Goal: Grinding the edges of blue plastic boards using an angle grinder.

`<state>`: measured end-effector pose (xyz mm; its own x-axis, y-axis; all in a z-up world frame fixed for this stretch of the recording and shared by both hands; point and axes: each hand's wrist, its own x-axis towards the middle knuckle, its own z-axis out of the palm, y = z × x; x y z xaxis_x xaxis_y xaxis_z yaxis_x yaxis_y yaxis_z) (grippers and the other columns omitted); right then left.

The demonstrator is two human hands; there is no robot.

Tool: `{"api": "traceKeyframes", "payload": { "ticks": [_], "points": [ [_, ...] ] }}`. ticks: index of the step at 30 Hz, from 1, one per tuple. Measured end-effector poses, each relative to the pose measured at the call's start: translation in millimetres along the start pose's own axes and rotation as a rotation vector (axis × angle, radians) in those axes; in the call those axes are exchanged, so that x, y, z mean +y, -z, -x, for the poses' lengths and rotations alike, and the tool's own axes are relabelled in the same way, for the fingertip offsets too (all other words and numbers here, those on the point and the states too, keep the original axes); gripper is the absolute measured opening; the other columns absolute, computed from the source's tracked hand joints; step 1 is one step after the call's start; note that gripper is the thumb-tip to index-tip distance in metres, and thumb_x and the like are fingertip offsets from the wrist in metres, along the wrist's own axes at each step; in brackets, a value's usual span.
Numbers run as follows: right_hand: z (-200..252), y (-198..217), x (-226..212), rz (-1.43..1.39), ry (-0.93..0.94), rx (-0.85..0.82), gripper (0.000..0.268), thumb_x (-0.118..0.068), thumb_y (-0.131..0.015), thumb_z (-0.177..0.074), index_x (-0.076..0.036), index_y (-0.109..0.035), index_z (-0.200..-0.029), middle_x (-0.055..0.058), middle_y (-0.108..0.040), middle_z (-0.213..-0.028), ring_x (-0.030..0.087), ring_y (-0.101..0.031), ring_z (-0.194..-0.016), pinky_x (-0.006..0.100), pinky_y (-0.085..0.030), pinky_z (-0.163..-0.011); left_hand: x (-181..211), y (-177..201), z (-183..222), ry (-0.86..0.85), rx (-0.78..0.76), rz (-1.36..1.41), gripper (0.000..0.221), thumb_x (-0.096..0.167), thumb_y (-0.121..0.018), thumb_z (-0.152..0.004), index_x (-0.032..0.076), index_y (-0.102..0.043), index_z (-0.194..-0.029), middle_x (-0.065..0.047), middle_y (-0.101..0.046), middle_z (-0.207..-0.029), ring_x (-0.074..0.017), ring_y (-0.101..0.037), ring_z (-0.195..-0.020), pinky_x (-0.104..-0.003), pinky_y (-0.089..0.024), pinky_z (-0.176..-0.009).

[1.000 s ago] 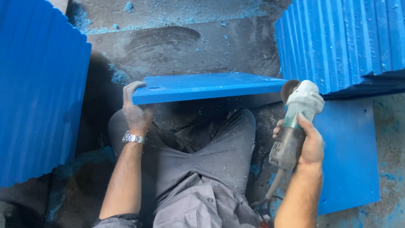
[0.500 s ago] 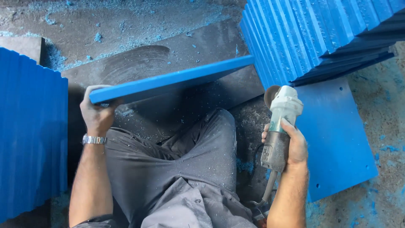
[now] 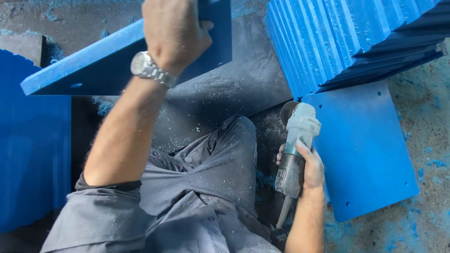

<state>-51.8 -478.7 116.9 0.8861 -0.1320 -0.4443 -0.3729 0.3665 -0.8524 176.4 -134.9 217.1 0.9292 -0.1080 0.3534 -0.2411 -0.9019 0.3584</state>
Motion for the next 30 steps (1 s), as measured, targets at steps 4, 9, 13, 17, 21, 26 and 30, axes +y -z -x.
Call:
{"api": "traceKeyframes", "payload": {
  "ticks": [4,9,13,17,21,26,30],
  "points": [
    [-4.6,0.9,5.0,-0.023,-0.004,-0.002,0.051,-0.032,-0.066,-0.092,0.006,-0.054,-0.124,0.018,-0.068,-0.093,0.027,-0.07,-0.077,0.039,-0.059,-0.066,10.4,-64.9,-3.7,-0.354,0.38,-0.12,0.055,0.022,-0.092,-0.062,0.004,-0.066,-0.106,-0.013,-0.071,-0.097,-0.0301,-0.067,-0.092,-0.041,-0.052,-0.084],
    [-4.3,-18.8,-5.1,-0.064,0.114,-0.078,0.06,-0.025,-0.069,-0.086,0.003,-0.047,-0.134,0.019,-0.067,-0.102,0.027,-0.07,-0.086,0.042,-0.061,-0.073,50.4,-117.0,8.9,-0.361,0.105,-0.151,0.035,0.012,-0.074,-0.083,0.006,-0.061,-0.115,-0.01,-0.068,-0.104,-0.0252,-0.065,-0.1,-0.042,-0.049,-0.086],
    [-6.6,-25.0,-20.7,-0.028,0.136,-0.134,0.06,-0.022,-0.071,-0.082,0.003,-0.048,-0.131,0.019,-0.067,-0.102,0.027,-0.07,-0.086,0.043,-0.061,-0.075,38.6,-102.6,36.3,-0.46,0.159,-0.162,0.034,0.015,-0.066,-0.095,0.004,-0.06,-0.126,-0.009,-0.066,-0.108,-0.0231,-0.065,-0.1,-0.042,-0.048,-0.087],
    [-16.6,-30.9,-31.1,0.076,0.165,-0.16,0.058,-0.023,-0.073,-0.083,0.005,-0.051,-0.128,0.019,-0.068,-0.094,0.028,-0.07,-0.079,0.042,-0.059,-0.071,2.7,-49.3,81.5,-0.394,0.16,-0.144,0.042,0.029,-0.07,-0.094,0.007,-0.062,-0.129,-0.007,-0.067,-0.112,-0.0222,-0.065,-0.102,-0.04,-0.046,-0.087],
    [-19.7,-42.8,-48.7,0.136,0.213,-0.227,0.059,-0.025,-0.075,-0.083,0.005,-0.053,-0.128,0.018,-0.069,-0.091,0.027,-0.07,-0.076,0.041,-0.06,-0.07,-41.1,-1.6,142.8,-0.226,0.285,-0.241,0.052,0.048,-0.085,-0.089,0.013,-0.068,-0.123,-0.003,-0.067,-0.119,-0.0235,-0.063,-0.114,-0.042,-0.043,-0.1],
    [-27.5,-47.0,-63.9,0.188,0.178,-0.232,0.06,-0.025,-0.078,-0.081,0.006,-0.054,-0.126,0.017,-0.07,-0.092,0.025,-0.072,-0.077,0.039,-0.062,-0.068,-71.8,3.3,189.0,-0.007,0.581,-0.303,0.086,0.059,-0.096,-0.079,0.014,-0.053,-0.138,-0.014,-0.058,-0.133,-0.0329,-0.057,-0.125,-0.048,-0.044,-0.106],
    [-33.0,-54.7,-72.2,0.223,0.162,-0.207,0.064,-0.024,-0.08,-0.079,0.003,-0.051,-0.129,0.015,-0.069,-0.091,0.024,-0.071,-0.075,0.038,-0.061,-0.067,-95.0,-42.2,220.5,0.12,0.64,0.195,0.11,0.03,-0.106,-0.081,0.023,-0.023,-0.153,-0.02,-0.051,-0.145,-0.0268,-0.064,-0.132,-0.04,-0.055,-0.11]
  ]
}}
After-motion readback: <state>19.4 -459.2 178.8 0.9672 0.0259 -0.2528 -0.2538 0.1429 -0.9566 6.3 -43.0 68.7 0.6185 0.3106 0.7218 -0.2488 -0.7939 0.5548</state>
